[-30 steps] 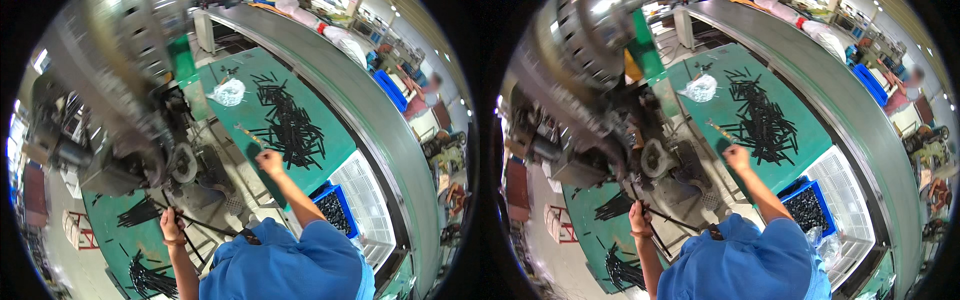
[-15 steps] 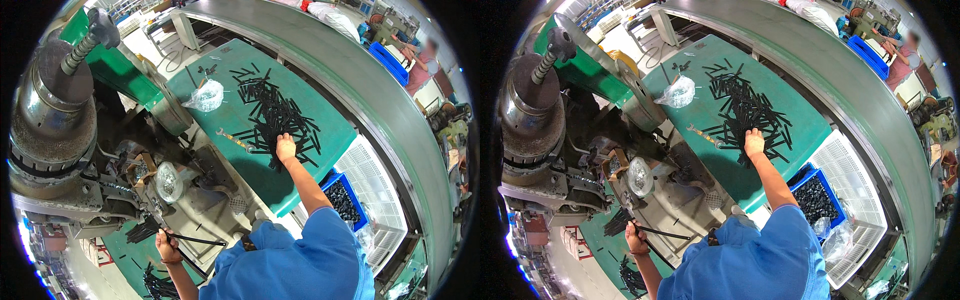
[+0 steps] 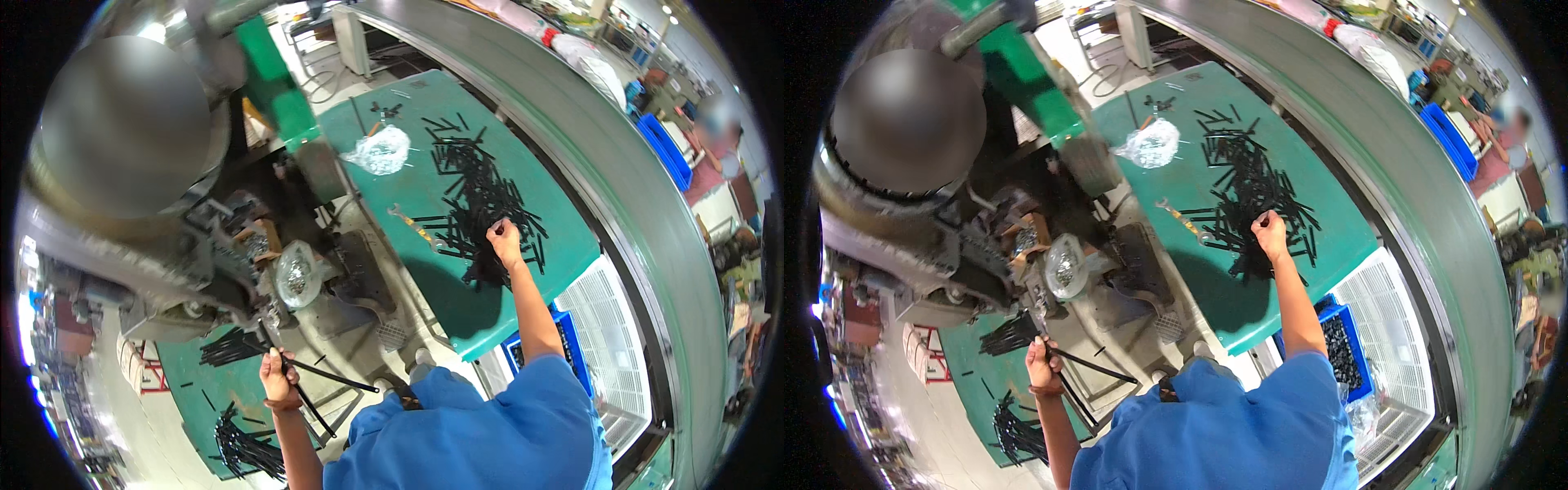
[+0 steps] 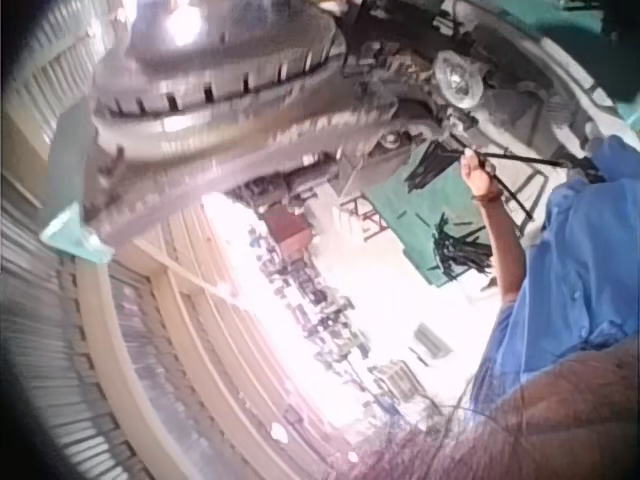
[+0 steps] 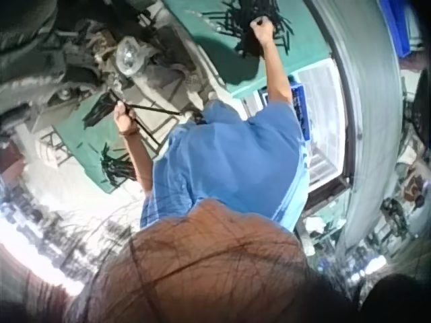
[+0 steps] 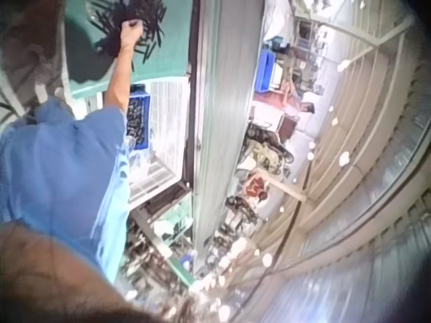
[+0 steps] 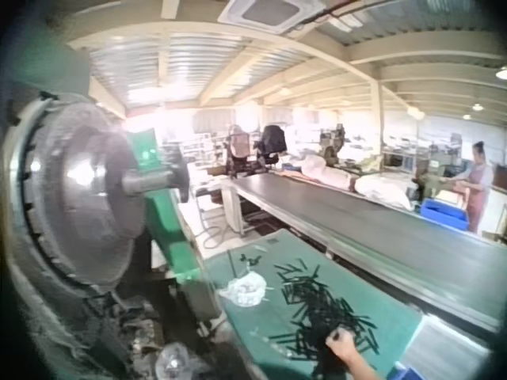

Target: The person repeatedly picks up black rods from a green table, inserts them into a machine, and removes the assembled units. The person places the finished assemblies on the table and continues the cycle.

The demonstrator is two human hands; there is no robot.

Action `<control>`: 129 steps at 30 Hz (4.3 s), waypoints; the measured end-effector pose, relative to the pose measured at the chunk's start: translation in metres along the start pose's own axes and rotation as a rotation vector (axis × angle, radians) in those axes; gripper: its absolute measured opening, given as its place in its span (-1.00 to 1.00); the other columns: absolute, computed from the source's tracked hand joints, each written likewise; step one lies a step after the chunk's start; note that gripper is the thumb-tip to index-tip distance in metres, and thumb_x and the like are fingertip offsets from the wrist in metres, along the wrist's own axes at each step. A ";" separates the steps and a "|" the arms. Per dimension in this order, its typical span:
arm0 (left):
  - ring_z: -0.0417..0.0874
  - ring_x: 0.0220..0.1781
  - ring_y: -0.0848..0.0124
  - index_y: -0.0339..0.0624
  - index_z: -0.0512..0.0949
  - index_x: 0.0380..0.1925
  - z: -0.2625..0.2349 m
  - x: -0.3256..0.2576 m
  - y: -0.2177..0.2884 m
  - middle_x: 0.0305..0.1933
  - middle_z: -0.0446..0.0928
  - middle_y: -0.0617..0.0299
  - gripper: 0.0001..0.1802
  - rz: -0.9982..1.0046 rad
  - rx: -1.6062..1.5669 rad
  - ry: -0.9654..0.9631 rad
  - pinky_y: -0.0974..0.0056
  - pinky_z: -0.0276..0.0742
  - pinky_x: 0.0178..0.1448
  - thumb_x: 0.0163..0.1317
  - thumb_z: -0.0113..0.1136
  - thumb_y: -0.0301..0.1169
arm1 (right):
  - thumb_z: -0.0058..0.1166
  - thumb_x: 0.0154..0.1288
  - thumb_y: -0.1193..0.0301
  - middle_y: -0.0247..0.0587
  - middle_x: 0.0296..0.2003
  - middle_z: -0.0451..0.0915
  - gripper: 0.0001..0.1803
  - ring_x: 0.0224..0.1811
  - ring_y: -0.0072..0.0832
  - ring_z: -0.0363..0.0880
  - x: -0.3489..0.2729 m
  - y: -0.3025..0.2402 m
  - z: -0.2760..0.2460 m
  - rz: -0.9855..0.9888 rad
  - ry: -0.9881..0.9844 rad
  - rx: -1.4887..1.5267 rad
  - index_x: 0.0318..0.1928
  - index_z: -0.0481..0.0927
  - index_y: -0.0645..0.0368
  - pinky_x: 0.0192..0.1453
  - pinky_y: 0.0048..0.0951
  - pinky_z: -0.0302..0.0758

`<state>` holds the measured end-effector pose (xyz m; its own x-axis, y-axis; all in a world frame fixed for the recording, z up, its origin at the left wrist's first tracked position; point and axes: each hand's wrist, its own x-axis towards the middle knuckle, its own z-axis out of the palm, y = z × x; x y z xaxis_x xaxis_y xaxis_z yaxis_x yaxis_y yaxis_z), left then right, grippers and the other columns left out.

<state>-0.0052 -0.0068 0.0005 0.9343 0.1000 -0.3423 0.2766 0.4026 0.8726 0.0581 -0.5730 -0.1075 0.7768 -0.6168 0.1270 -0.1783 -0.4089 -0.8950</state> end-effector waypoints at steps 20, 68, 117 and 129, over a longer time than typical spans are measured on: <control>0.46 -0.63 0.64 -0.15 0.42 -0.28 -0.017 0.005 0.010 -0.36 0.60 0.15 -0.78 -0.109 -0.079 -0.187 0.54 0.34 -0.64 0.34 0.00 -0.22 | 0.10 0.10 0.54 -0.34 -0.60 0.49 -0.89 -0.59 -0.69 0.46 -0.237 -0.303 0.242 -0.339 -0.815 0.236 -0.46 0.45 0.31 -0.56 -0.56 0.44; 0.34 -0.76 0.59 -0.22 0.38 -0.39 -0.100 -0.035 0.035 -0.43 0.59 0.08 -0.79 0.067 -0.037 0.055 0.49 0.22 -0.72 0.36 -0.07 -0.32 | 0.17 0.08 0.53 -0.24 -0.57 0.55 -0.90 -0.54 -0.61 0.48 -0.263 -0.328 0.253 -0.456 -0.614 0.265 -0.42 0.51 0.27 -0.45 -0.54 0.40; 0.40 -0.71 0.57 -0.25 0.41 -0.16 0.014 0.010 0.011 -0.33 0.60 0.05 -0.75 -0.143 -0.062 -0.387 0.48 0.32 -0.68 0.36 -0.06 -0.28 | -0.19 0.43 0.32 -0.43 -0.69 0.37 -0.76 -0.75 -0.70 0.22 -0.316 -0.244 0.145 0.239 -1.083 0.568 -0.11 0.43 0.23 -0.69 -0.63 0.17; 0.42 -0.64 0.53 -0.24 0.35 -0.04 0.007 0.001 0.018 -0.17 0.58 0.01 -0.70 -0.203 -0.036 -0.457 0.43 0.32 -0.60 0.36 -0.08 -0.27 | -0.17 0.42 0.35 -0.45 -0.73 0.28 -0.82 -0.78 -0.70 0.10 -0.327 -0.268 0.140 0.332 -1.065 0.592 -0.24 0.44 0.19 -0.72 -0.60 0.02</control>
<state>0.0019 -0.0058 0.0180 0.8678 -0.3892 -0.3090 0.4624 0.4045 0.7890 -0.0635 -0.1677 0.0315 0.8959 0.3275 -0.3001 -0.3747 0.1943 -0.9066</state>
